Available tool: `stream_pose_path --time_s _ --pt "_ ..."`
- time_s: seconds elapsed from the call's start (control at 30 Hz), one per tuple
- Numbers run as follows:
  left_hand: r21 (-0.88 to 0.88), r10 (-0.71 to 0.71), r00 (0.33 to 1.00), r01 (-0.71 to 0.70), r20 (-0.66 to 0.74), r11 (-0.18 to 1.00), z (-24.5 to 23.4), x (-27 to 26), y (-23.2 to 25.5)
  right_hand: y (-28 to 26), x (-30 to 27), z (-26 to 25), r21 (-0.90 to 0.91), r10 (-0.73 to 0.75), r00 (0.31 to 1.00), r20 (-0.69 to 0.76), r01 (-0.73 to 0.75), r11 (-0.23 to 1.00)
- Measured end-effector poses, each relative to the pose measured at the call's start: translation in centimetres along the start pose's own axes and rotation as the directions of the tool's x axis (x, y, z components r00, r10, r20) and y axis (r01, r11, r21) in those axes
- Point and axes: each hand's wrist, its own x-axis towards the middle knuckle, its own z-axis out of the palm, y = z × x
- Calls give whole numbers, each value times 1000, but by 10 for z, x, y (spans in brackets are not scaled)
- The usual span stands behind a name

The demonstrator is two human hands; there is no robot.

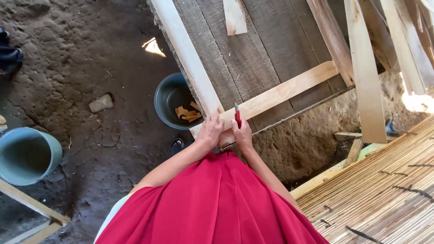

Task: The person uses a red utility knife to shave thin strips from a long piece of light-colored wood on a wooden workbench. They repeatedly score and peel off wood shavings, discarding them into a nearby bucket.

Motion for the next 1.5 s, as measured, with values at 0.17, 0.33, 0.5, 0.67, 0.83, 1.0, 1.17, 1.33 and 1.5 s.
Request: stream_pose_path --time_s 0.17,0.33,0.5,0.67,0.83,1.0,1.17,1.33,1.5 --pt "34 -95 988 91 119 995 5 -1 12 -17 -12 -29 -12 34 998 60 -34 999" --pt "93 -76 996 72 44 993 -11 -5 22 -56 -46 -53 -359 -140 964 225 215 908" --pt "137 -140 979 120 146 983 20 1 20 -40 -50 -43 -487 -189 919 345 347 801" --pt "155 -199 949 164 245 974 13 7 28 -35 -46 -40 -512 -184 917 353 354 783" --pt "183 -214 942 170 258 968 4 7 33 -34 -44 -39 -512 -184 911 368 364 778" --pt "182 -231 923 181 308 967 -17 5 41 -32 -45 -34 -508 -165 924 344 331 795" --pt "193 -218 909 156 356 969 -32 5 44 -36 -47 -36 -508 -169 926 337 330 796" --pt "202 -222 915 160 336 966 -18 6 41 -33 -45 -33 -511 -173 924 340 336 791" --pt "214 -217 915 149 340 965 -26 7 43 -35 -47 -35 -514 -166 927 338 329 792"
